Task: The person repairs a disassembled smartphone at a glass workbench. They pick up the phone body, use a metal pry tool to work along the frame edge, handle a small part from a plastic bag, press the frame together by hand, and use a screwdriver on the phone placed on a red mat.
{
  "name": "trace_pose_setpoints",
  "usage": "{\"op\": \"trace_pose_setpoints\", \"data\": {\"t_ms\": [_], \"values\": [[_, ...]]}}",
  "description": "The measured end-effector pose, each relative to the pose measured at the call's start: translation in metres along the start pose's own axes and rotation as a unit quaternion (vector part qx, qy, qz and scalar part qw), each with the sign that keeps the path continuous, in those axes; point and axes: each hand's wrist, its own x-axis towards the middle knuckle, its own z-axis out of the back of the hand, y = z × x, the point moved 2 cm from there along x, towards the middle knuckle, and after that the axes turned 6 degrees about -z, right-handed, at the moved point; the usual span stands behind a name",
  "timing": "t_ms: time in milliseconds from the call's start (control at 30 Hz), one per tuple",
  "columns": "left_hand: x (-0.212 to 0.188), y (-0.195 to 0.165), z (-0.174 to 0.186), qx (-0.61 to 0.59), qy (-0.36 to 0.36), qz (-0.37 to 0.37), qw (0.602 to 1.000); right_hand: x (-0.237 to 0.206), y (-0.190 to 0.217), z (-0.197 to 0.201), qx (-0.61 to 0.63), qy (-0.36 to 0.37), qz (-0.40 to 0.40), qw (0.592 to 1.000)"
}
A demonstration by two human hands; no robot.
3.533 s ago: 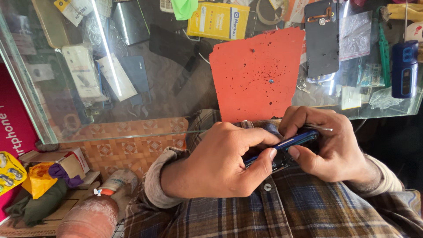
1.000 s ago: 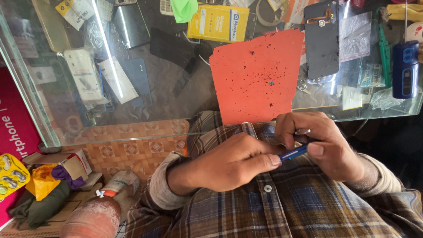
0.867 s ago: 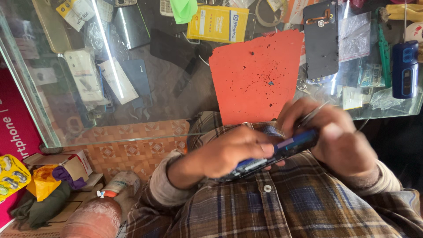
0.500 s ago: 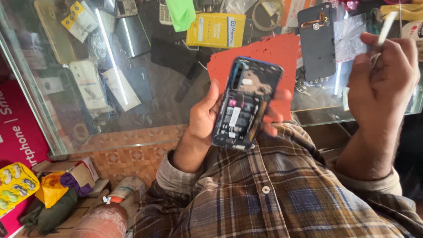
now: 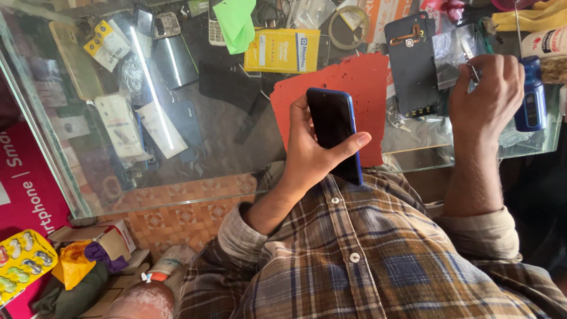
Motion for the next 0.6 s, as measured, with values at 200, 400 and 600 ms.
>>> {"op": "trace_pose_setpoints", "data": {"t_ms": [200, 400, 600], "values": [[0.003, 0.006, -0.002, -0.049, -0.026, 0.023, 0.998, 0.013, 0.047, 0.018, -0.026, -0.064, 0.087, 0.994], [0.001, 0.01, -0.003, -0.069, -0.01, 0.045, 0.997, -0.004, 0.115, 0.05, 0.322, 0.1, 0.064, 0.939], [0.001, 0.016, -0.001, -0.076, -0.013, 0.043, 0.996, -0.017, 0.139, 0.062, 0.474, 0.317, 0.009, 0.822]]}}
